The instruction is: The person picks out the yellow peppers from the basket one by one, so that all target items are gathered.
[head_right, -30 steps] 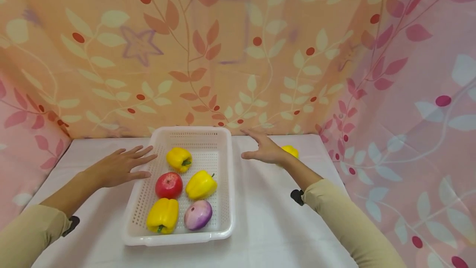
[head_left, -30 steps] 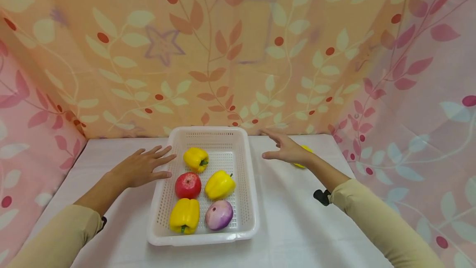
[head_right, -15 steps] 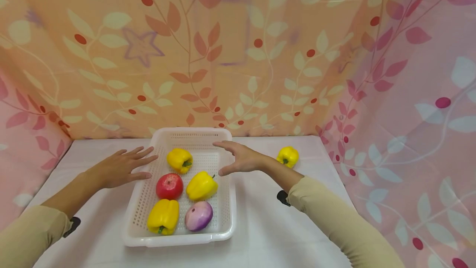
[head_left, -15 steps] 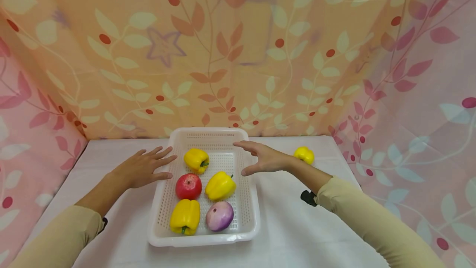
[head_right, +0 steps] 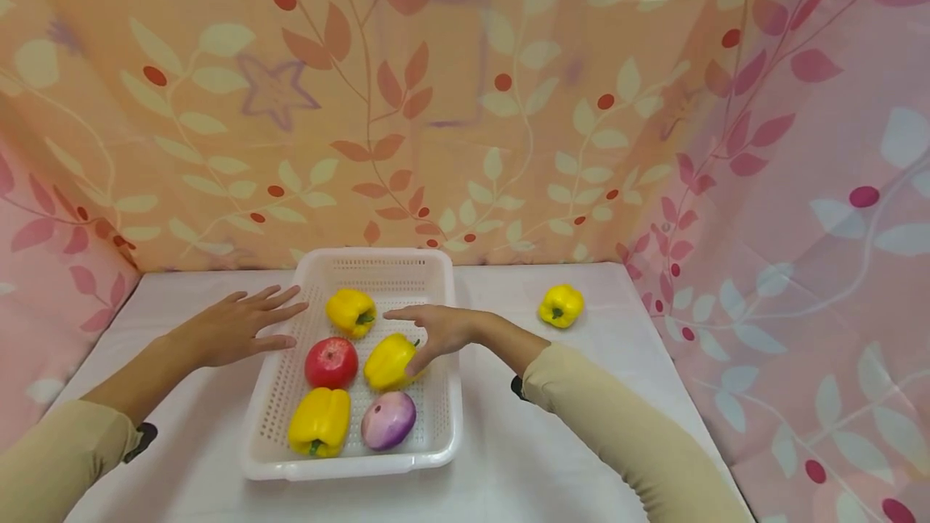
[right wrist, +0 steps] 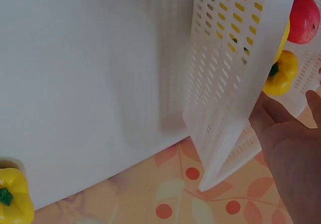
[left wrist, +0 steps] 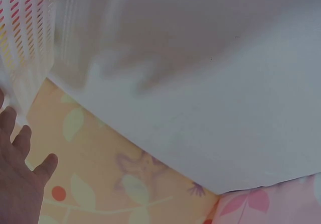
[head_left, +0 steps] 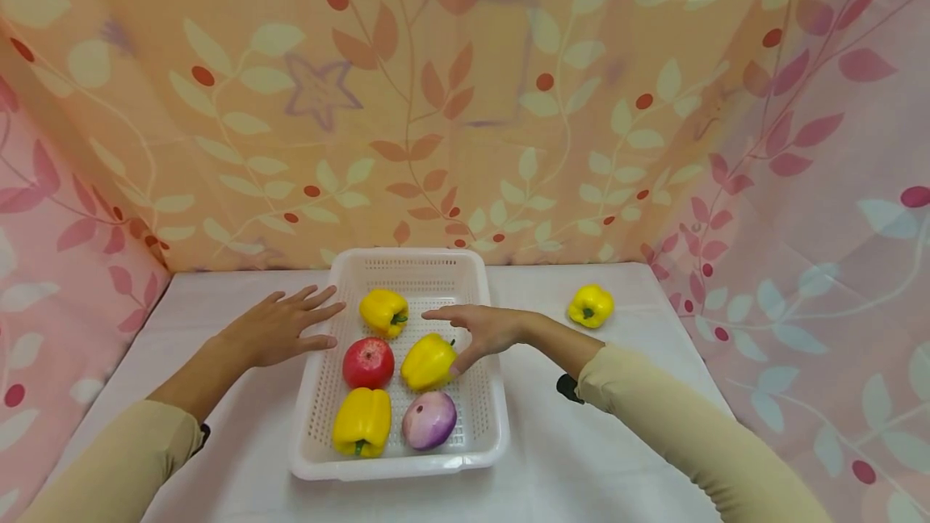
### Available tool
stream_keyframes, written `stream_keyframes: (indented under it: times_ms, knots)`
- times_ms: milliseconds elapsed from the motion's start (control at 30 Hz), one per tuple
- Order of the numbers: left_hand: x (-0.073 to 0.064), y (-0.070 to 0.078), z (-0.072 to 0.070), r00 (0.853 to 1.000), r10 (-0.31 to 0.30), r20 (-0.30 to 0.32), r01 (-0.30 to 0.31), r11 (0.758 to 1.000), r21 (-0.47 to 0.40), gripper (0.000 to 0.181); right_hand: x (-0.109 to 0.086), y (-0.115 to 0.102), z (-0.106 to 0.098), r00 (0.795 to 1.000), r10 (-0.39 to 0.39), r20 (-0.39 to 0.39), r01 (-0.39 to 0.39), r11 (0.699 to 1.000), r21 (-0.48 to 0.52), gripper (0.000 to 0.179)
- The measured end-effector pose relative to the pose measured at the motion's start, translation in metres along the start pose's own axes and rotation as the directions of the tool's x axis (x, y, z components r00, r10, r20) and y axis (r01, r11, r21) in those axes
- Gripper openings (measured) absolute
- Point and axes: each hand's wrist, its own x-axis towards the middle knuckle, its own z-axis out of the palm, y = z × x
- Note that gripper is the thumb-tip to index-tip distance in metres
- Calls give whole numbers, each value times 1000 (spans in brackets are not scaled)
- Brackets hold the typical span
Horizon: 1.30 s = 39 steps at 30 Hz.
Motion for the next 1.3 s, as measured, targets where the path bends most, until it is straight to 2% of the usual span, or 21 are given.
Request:
stream_keyframes:
  times_ms: [300, 500, 800, 1067, 1300]
  knots:
    - [1, 0, 1, 1000, 4, -3, -4, 1000, 8, 71, 18, -10, 0, 986, 139, 96, -132, 988, -83, 96]
    - [1, 0, -1, 1000, 8, -2, -8, 1000, 12, 72, 32, -12, 3, 977, 185, 104, -179, 982, -64, 96]
    - [0, 1, 0, 1000, -2, 9, 2, 1000, 3, 72, 46, -14, 10, 944, 302, 135, -307, 952, 12, 93]
    - [1, 3, -1, 1000, 2, 6, -2, 1000, 12, 71, 53, -15, 11, 927, 347, 146, -356, 934, 41, 89]
    - [0, 5, -3, 1000, 7, 5, -7, 1000, 20, 72, 57, -12, 11, 924, 361, 127, -368, 929, 37, 83]
